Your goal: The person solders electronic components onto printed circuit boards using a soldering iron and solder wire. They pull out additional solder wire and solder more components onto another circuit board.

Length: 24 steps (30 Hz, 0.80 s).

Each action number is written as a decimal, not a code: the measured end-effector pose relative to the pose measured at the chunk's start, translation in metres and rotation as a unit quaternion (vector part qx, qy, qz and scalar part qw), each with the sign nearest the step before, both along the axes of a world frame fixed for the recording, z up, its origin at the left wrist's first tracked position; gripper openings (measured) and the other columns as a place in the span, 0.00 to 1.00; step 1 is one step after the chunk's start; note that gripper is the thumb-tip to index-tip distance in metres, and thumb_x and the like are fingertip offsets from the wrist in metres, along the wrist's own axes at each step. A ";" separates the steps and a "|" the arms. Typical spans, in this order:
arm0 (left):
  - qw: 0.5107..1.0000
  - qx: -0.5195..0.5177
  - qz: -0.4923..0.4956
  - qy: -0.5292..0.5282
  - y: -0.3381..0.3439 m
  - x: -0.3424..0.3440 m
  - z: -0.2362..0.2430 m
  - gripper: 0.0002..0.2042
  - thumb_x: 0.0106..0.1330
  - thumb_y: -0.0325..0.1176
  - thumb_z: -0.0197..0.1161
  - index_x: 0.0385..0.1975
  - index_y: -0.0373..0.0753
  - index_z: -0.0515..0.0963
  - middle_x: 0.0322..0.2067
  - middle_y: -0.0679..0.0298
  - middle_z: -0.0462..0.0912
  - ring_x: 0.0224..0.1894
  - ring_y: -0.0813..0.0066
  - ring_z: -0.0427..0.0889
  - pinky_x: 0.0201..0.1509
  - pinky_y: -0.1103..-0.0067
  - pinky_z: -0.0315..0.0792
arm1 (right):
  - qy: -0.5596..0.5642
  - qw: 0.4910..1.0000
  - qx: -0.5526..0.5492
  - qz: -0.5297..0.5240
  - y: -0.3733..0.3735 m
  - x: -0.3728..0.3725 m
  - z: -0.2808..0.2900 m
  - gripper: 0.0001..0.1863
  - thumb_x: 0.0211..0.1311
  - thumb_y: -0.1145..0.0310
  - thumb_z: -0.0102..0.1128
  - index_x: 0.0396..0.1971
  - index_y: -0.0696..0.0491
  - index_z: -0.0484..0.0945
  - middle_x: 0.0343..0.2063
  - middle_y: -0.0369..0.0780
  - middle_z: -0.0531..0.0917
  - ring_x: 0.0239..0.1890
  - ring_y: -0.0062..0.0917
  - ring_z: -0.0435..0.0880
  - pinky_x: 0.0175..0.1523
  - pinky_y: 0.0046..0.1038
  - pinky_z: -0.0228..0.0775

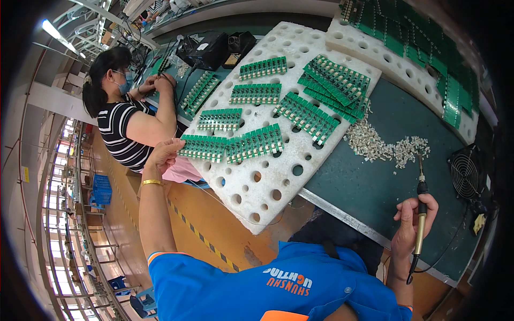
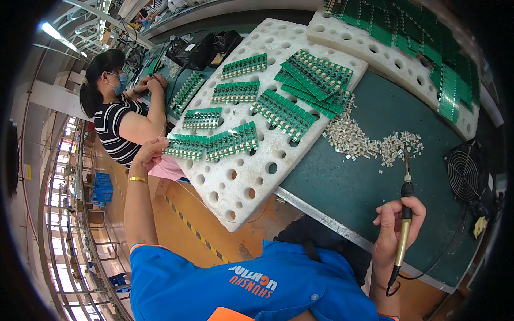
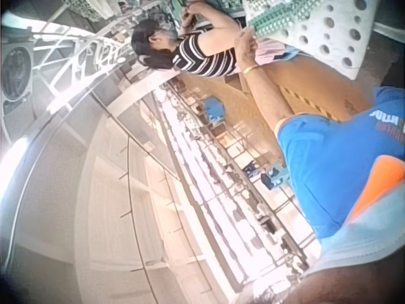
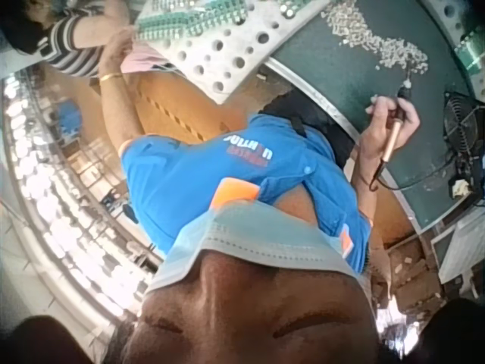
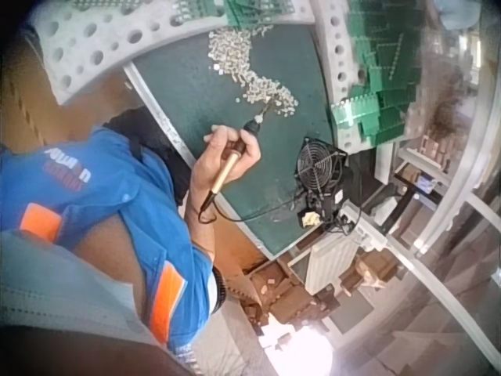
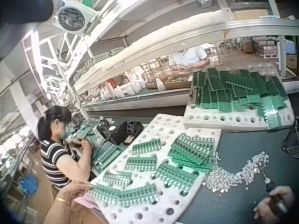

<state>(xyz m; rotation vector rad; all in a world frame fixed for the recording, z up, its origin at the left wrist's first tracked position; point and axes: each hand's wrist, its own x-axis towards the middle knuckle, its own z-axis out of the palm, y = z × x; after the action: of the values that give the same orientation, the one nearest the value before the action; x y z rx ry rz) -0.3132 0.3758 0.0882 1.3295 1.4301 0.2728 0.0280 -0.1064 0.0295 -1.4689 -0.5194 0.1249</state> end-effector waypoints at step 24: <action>0.885 -0.315 -0.135 -0.316 -0.271 0.149 0.009 0.13 0.71 0.32 0.61 0.52 0.38 0.75 0.35 0.74 0.81 0.22 0.94 0.68 0.21 0.92 0.61 | -0.256 0.963 0.003 0.080 -0.043 0.008 0.018 0.26 0.57 0.75 0.71 0.51 0.54 0.65 0.50 0.52 0.81 0.39 0.29 0.82 0.45 0.29 0.76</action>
<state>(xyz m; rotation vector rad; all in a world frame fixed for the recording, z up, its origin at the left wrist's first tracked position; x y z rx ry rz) -0.1646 0.1051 0.0977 0.7710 0.6714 0.0305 0.0357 -0.1489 0.0475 -1.4507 -1.0588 -0.1362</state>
